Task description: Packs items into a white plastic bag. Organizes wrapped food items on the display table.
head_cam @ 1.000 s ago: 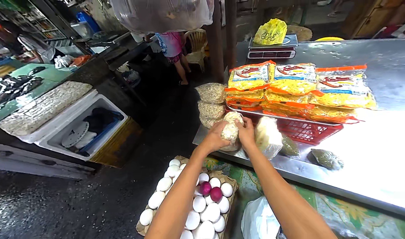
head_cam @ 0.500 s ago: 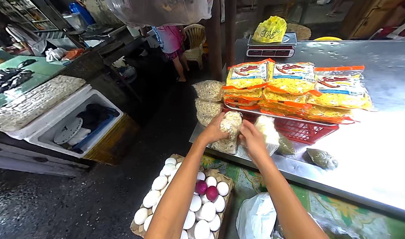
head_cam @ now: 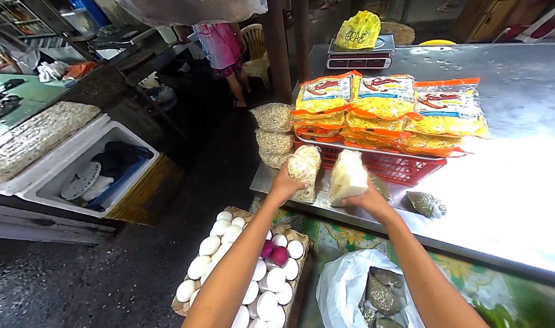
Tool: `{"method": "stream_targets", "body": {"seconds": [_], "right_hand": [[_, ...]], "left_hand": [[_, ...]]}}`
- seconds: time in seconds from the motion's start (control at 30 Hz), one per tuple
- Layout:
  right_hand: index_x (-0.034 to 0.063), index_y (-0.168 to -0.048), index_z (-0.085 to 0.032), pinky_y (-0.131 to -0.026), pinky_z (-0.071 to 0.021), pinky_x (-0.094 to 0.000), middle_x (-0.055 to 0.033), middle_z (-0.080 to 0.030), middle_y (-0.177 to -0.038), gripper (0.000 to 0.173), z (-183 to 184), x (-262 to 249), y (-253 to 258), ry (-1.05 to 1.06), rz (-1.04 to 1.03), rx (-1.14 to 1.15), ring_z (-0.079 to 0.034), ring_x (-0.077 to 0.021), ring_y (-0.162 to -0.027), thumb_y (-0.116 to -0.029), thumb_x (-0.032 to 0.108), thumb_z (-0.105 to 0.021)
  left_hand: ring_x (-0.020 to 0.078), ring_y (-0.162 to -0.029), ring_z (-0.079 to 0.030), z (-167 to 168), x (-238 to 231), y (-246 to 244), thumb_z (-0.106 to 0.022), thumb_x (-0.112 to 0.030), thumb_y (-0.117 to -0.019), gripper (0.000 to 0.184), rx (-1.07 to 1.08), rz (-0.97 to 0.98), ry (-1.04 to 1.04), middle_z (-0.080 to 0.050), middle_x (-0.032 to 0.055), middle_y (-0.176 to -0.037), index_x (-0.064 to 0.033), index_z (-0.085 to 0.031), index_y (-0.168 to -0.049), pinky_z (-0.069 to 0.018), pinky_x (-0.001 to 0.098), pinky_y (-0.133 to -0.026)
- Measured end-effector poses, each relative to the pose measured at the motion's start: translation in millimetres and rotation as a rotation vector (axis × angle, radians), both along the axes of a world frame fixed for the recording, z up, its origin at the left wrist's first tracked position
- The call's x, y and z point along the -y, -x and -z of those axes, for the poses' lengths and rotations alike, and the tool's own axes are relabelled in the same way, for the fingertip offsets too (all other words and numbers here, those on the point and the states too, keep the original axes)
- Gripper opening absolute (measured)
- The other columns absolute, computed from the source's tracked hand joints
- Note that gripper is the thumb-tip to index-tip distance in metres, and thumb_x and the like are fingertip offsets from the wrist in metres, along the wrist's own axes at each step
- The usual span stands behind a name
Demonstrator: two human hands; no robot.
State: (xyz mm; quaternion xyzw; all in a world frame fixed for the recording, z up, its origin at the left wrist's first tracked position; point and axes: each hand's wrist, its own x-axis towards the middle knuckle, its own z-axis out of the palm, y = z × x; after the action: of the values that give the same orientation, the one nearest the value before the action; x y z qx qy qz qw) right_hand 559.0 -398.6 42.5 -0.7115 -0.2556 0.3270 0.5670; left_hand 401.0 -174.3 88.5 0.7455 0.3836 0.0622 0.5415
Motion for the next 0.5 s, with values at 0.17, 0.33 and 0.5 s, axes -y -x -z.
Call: {"method": "stream_targets", "body": {"seconds": [0.17, 0.33, 0.5], "right_hand": [[0.0123, -0.165, 0.003, -0.112, -0.0479, -0.0412, -0.0201, -0.022, -0.166, 0.14, 0, -22, 11, -0.023, 0.046, 0.026, -0.042, -0.0264, -0.145, -0.0622, 0.016, -0.092], [0.0139, -0.166, -0.002, -0.109, -0.0499, -0.0448, -0.0193, -0.022, -0.167, 0.13, 0, -22, 15, 0.021, -0.046, -0.022, -0.043, -0.0293, -0.144, -0.0661, 0.008, -0.085], [0.0034, -0.154, -0.04, -0.105, -0.0514, -0.0469, -0.0197, -0.045, -0.155, 0.076, 6, -11, -13, -0.002, 0.097, 0.053, -0.053, -0.0308, -0.134, -0.0822, -0.003, -0.063]], "left_hand": [[0.0362, -0.121, -0.062, 3, 4, -3, -0.092, -0.011, -0.0714, 0.111, 0.045, -0.029, 0.028, -0.054, 0.0244, -0.142, -0.014, -0.025, -0.16, -0.0573, 0.0544, -0.093], [0.0384, -0.132, -0.054, -2, 6, 0, -0.093, -0.014, -0.0696, 0.123, -0.03, -0.028, -0.1, -0.045, 0.0271, -0.15, -0.0105, -0.013, -0.163, -0.0507, 0.0538, -0.106], [0.0443, -0.148, -0.033, -29, 64, 8, -0.083, -0.027, -0.0828, 0.09, 0.071, -0.041, -0.652, -0.026, 0.0286, -0.163, -0.0024, -0.037, -0.156, -0.0384, 0.0542, -0.117]]}}
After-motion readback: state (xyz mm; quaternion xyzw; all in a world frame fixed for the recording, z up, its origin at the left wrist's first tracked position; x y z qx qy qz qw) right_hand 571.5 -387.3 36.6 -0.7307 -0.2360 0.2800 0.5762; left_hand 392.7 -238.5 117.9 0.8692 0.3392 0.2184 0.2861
